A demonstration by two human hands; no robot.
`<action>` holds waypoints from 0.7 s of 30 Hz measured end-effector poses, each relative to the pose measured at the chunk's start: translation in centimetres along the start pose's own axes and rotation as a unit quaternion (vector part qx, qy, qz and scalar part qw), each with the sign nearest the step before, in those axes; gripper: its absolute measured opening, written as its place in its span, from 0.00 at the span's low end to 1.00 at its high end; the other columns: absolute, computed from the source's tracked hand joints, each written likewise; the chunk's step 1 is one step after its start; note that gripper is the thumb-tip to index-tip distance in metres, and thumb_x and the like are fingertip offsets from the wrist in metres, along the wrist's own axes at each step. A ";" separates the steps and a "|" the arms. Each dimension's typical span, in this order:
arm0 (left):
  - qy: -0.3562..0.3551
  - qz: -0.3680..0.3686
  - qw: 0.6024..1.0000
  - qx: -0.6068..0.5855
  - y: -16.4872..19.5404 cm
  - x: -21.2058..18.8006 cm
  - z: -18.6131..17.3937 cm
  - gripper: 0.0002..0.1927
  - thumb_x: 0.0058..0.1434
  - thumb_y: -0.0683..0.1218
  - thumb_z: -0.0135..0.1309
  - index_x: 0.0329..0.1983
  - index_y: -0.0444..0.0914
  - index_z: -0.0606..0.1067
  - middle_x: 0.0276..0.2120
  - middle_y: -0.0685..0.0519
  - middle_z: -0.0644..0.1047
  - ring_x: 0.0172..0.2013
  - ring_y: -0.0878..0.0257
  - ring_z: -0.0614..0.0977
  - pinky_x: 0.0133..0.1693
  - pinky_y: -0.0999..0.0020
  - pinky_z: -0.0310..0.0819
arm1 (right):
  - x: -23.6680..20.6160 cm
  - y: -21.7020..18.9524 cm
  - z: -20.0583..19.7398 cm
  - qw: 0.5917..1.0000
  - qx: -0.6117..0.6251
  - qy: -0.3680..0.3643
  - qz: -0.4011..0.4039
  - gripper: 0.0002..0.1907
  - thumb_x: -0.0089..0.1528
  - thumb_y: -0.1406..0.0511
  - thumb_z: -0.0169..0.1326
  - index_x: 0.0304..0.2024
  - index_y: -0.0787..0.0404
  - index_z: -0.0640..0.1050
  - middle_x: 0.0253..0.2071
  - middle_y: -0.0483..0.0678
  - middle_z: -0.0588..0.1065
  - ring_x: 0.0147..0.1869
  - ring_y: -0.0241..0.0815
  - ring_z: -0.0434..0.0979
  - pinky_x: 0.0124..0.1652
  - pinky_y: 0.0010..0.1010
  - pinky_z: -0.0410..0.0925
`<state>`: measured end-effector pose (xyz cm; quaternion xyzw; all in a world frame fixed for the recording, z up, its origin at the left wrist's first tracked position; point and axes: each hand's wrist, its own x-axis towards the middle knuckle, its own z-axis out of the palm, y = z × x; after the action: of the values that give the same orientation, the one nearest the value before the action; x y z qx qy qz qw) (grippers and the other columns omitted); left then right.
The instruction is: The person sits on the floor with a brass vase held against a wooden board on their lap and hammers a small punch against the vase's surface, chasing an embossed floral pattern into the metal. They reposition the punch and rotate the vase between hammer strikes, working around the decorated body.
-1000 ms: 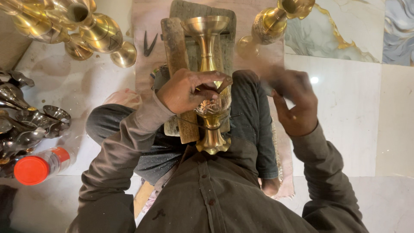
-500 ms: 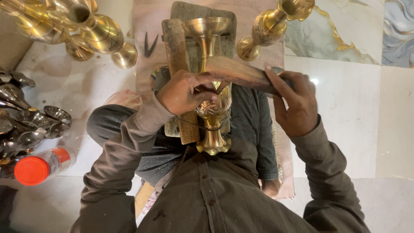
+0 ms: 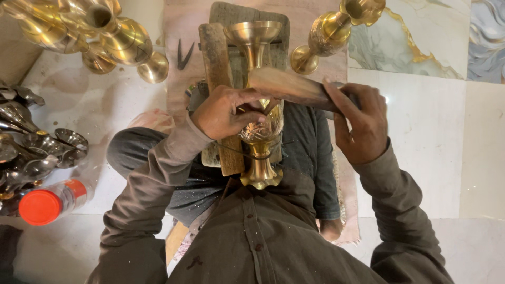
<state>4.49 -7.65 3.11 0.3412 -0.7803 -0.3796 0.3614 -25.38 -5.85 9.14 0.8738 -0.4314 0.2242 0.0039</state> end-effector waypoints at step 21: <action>0.025 0.005 0.997 -0.066 -0.5 -0.4 0.4 0.25 0.62 0.39 0.63 0.63 0.37 0.73 0.44 0.47 0.84 0.43 0.60 0.88 0.47 0.67 0.85 | 0.0 0.4 0.0 0.964 0.252 0.020 0.080 0.26 0.66 0.78 0.57 0.65 0.55 0.70 0.55 0.55 0.71 0.53 0.48 0.76 0.52 0.34 0.70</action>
<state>4.51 -7.41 2.42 0.3226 -0.7456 -0.4199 0.4045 -25.67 -6.10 9.12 0.8049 -0.4291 0.3423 -0.2255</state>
